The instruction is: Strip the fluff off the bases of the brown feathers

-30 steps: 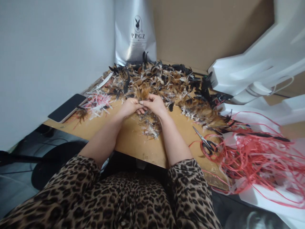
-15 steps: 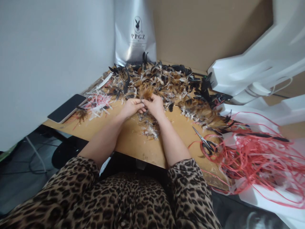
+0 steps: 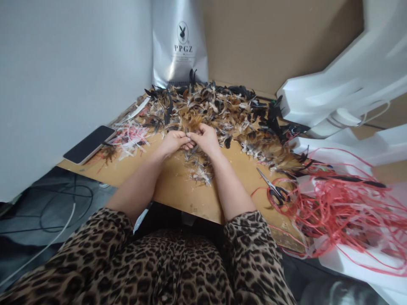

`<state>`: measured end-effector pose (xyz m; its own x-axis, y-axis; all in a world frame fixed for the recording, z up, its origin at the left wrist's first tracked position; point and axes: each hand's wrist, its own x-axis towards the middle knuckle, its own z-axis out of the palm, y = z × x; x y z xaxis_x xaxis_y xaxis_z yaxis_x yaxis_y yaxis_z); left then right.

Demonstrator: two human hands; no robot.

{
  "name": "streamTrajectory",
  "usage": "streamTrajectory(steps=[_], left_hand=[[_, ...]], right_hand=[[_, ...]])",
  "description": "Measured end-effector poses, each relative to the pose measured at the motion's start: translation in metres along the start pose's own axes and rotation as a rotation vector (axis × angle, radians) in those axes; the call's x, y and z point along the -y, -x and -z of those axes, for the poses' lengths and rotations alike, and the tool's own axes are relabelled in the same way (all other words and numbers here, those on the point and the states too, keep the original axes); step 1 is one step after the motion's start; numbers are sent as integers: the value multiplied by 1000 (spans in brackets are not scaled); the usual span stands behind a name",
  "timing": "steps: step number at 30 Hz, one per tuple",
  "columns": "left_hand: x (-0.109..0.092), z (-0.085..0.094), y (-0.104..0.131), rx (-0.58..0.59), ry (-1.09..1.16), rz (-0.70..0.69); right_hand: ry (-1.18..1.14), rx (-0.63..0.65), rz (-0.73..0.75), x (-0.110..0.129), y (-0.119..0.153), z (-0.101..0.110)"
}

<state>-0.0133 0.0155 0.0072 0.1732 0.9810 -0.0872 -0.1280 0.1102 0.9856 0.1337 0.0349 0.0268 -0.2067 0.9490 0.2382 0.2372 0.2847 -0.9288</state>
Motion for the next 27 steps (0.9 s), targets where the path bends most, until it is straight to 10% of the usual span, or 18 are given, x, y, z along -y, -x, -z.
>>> streamTrajectory(steps=[14, 27], left_hand=[[1, 6, -1, -12, 360, 80], [5, 4, -3, -34, 250, -6]], right_hand=[[667, 97, 343, 14, 10, 8], [811, 46, 308, 14, 10, 4]])
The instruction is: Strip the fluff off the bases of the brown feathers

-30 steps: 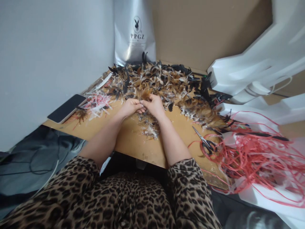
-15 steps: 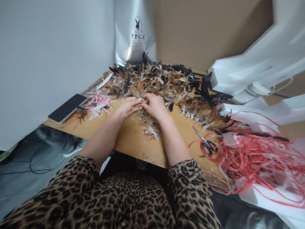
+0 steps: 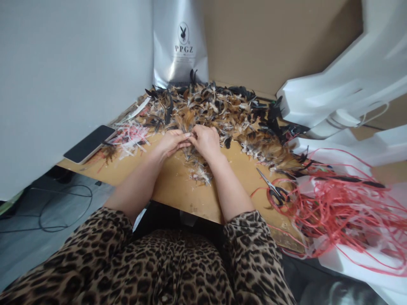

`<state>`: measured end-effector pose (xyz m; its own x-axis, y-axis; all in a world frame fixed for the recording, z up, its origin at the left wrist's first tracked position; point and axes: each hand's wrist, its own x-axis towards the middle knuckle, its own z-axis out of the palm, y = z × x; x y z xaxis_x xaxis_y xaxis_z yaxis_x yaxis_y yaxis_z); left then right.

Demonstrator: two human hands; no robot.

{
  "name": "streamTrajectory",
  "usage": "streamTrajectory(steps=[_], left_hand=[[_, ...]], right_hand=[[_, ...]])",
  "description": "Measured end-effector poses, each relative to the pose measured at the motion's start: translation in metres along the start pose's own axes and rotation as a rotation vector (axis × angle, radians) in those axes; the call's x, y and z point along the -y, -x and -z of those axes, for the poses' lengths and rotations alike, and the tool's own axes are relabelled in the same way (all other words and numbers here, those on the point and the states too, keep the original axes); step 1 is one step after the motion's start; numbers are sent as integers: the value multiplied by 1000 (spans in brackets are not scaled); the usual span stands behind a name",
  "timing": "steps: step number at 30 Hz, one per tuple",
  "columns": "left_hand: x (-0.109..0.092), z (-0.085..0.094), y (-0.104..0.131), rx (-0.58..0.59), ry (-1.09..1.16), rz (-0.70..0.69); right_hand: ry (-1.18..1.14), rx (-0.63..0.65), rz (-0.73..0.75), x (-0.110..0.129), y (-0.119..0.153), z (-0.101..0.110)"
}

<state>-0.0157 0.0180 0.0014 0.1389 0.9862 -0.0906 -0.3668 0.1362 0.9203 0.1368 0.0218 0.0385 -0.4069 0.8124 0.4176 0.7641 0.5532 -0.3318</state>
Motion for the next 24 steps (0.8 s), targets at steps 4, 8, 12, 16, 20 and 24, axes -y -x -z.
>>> streamTrajectory(steps=[4, 8, 12, 16, 20, 24], left_hand=[[1, 1, -2, -29, -237, -141], [-4, -1, 1, 26, -295, -174], [-10, -4, 6, 91, -252, -143], [-12, -7, 9, 85, -197, -105], [-13, -8, 9, 35, -143, -110], [-11, -6, 7, 16, -125, -131]], right_hand=[[-209, 46, -62, -4, -1, 5], [-657, 110, -160, -9, -3, 9], [-846, 44, -267, -11, -5, 5], [-915, -38, -320, -6, -5, -3], [-1018, -132, -401, 2, -5, -11], [-1115, -182, -465, 7, -6, -20]])
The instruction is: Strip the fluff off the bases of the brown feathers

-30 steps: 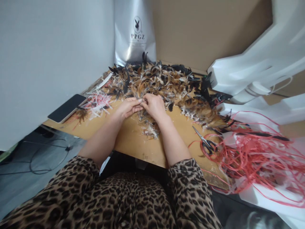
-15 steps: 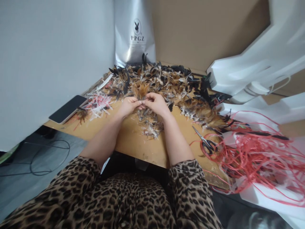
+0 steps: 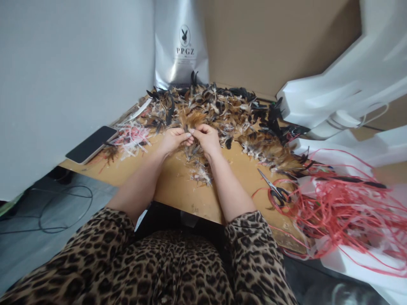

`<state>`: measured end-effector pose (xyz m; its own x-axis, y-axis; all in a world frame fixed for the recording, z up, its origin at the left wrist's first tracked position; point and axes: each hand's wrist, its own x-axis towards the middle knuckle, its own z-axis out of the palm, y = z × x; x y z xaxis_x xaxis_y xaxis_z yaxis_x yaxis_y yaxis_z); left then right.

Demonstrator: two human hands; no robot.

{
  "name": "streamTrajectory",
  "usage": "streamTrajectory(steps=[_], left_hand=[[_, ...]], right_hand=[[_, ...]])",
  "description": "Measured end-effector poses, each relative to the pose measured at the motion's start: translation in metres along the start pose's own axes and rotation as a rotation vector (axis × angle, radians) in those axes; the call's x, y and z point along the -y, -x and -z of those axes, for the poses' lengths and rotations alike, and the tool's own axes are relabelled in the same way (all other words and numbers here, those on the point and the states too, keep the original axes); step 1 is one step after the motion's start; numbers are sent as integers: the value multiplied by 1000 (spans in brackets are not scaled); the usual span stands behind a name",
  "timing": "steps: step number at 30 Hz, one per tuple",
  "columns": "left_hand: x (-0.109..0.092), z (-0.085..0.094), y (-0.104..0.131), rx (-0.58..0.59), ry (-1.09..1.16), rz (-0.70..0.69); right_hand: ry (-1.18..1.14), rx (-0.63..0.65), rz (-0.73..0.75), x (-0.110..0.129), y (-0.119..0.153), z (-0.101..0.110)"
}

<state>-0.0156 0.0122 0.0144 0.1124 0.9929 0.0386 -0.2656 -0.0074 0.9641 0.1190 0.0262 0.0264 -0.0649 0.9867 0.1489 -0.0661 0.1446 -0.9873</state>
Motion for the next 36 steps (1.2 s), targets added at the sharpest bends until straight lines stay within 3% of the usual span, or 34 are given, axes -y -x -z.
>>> streamTrajectory(steps=[4, 11, 17, 23, 28, 36], left_hand=[[1, 2, -1, 12, -22, -17], [-2, 4, 0, 5, -101, -5], [-5, 9, 1, 126, -120, 73], [-1, 13, -1, 117, -131, 94], [1, 20, -4, 109, -37, 96], [-5, 27, 6, 165, 293, 210]], right_hand=[[-87, 24, -49, -2, 1, -3], [-25, 19, -23, 4, 2, 0], [20, 144, 1, 11, 2, 6], [-48, 14, 55, 21, -7, 22], [-36, -47, 103, 28, -12, 36], [-45, -62, 125, 27, -18, 50]])
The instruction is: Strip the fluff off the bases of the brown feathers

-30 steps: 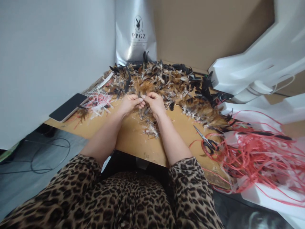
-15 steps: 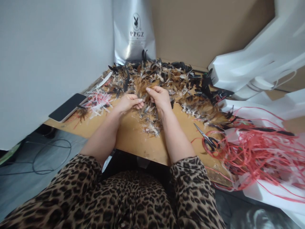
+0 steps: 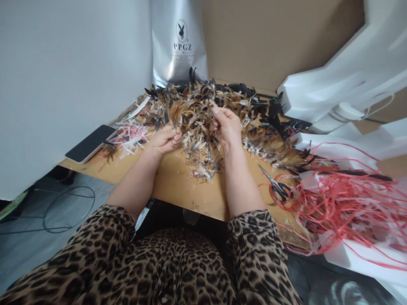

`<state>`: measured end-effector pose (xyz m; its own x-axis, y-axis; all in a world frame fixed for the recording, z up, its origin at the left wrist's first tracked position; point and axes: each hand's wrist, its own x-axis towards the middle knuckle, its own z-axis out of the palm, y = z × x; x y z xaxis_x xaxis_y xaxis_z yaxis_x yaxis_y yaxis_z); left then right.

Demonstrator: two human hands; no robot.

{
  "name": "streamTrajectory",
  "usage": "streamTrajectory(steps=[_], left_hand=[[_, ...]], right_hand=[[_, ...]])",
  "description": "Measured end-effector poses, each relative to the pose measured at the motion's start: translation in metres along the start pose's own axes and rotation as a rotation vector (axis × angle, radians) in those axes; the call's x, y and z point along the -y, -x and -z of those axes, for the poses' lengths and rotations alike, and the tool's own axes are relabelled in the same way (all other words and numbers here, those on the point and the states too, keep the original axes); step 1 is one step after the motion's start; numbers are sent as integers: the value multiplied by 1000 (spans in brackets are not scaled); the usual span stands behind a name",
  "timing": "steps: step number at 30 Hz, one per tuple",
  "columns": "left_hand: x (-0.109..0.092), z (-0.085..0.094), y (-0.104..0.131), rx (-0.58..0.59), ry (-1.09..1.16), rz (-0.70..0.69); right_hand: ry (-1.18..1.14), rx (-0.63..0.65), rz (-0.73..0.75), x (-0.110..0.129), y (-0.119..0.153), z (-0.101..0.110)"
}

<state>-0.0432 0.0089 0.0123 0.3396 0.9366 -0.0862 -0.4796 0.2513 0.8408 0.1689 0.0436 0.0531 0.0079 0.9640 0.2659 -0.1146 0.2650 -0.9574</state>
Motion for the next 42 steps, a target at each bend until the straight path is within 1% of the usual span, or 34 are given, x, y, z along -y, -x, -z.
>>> streamTrajectory(steps=[4, 6, 9, 13, 16, 17, 19, 23, 25, 30, 32, 35, 37, 38, 40, 42], left_hand=[[0, 2, 2, -10, 38, -27], [-2, 2, 1, -31, 53, -45], [-5, 0, 1, -109, 87, -59], [-8, 0, -2, -158, 146, -106], [-9, 3, -5, -186, 179, -146], [-9, 4, -5, -190, 195, -152], [-10, 4, -5, -184, 240, -147], [-11, -1, -3, -123, 356, -108], [-12, -5, -2, -105, 391, -91], [-12, -12, 1, -128, 402, -46], [-12, -13, 1, -128, 397, -44], [-12, -11, 0, -143, 391, -47], [-12, -10, -1, -142, 398, -57], [-13, -9, -2, -140, 404, -65], [-13, -7, -4, -144, 412, -70], [-12, -5, -6, -159, 400, -61]], right_hand=[[26, 4, 7, 2, 4, -4], [98, 32, -6, 4, 8, -6], [314, 172, -29, 3, 13, -8], [663, 390, -4, -10, 15, -11], [852, 460, 29, -18, 16, -17], [891, 454, 37, -21, 18, -20], [944, 394, 46, -25, 21, -27], [1028, 255, 48, -34, 30, -41], [1076, 225, 39, -39, 34, -46], [1201, 200, 32, -46, 40, -49], [1161, 203, 15, -49, 38, -48], [978, 205, 17, -56, 32, -46], [856, 180, 75, -59, 28, -44], [810, 157, 133, -59, 27, -43], [754, 92, 299, -57, 24, -41], [759, 16, 480, -51, 24, -39]])
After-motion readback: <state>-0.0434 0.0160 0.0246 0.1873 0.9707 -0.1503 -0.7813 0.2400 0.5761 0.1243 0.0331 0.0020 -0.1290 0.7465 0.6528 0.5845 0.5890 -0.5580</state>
